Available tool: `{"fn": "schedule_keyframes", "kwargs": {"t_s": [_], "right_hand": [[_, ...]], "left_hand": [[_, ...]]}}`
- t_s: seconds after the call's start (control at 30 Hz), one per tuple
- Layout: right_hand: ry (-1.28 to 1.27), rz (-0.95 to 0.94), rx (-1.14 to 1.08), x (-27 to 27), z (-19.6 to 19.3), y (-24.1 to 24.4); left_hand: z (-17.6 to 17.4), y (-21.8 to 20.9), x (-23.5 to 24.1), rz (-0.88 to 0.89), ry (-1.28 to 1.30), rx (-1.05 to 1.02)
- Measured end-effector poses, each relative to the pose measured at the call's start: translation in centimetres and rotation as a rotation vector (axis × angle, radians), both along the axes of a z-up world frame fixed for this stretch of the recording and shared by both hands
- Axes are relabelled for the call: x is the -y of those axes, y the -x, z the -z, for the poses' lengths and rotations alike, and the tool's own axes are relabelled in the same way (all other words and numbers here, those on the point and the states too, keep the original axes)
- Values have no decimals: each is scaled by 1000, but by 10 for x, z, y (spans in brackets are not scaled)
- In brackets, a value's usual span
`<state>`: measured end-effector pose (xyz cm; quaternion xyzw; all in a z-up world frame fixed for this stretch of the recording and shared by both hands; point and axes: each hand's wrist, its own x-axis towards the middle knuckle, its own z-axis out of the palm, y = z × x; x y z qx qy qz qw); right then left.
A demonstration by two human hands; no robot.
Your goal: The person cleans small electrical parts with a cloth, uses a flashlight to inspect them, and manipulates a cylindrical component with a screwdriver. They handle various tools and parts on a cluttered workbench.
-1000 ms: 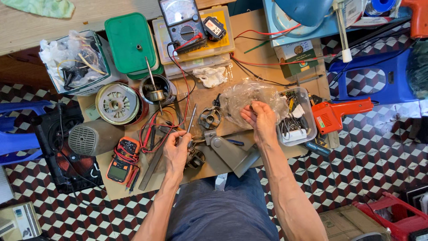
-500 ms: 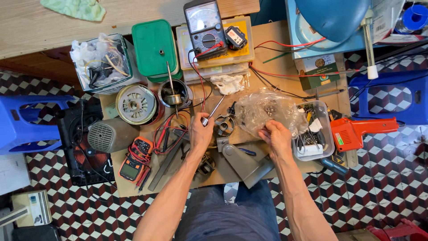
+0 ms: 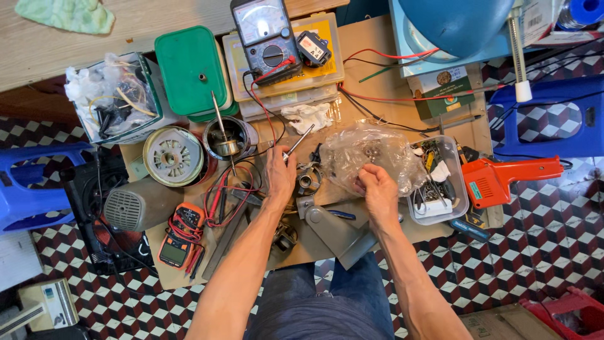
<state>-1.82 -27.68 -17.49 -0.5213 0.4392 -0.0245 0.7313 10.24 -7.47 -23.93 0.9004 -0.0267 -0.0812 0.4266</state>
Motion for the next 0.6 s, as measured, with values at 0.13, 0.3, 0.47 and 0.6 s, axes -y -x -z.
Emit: {"fn": "schedule_keyframes", "kwargs": {"t_s": [0.13,0.3,0.47,0.6], "right_hand": [[200,-76,21,-27,-9,1],[410,-148,14,-46,-17,-9],[267,-129,-35,-37,-29,-23],[323,-170,-90,-29,-32,-24]], "left_hand": [[-29,-1,-1,101,-250,9],[-85,17,8,196,-10,118],[-111,33,47,226,187,-392],[-100,33,67,161,294,-385]]}}
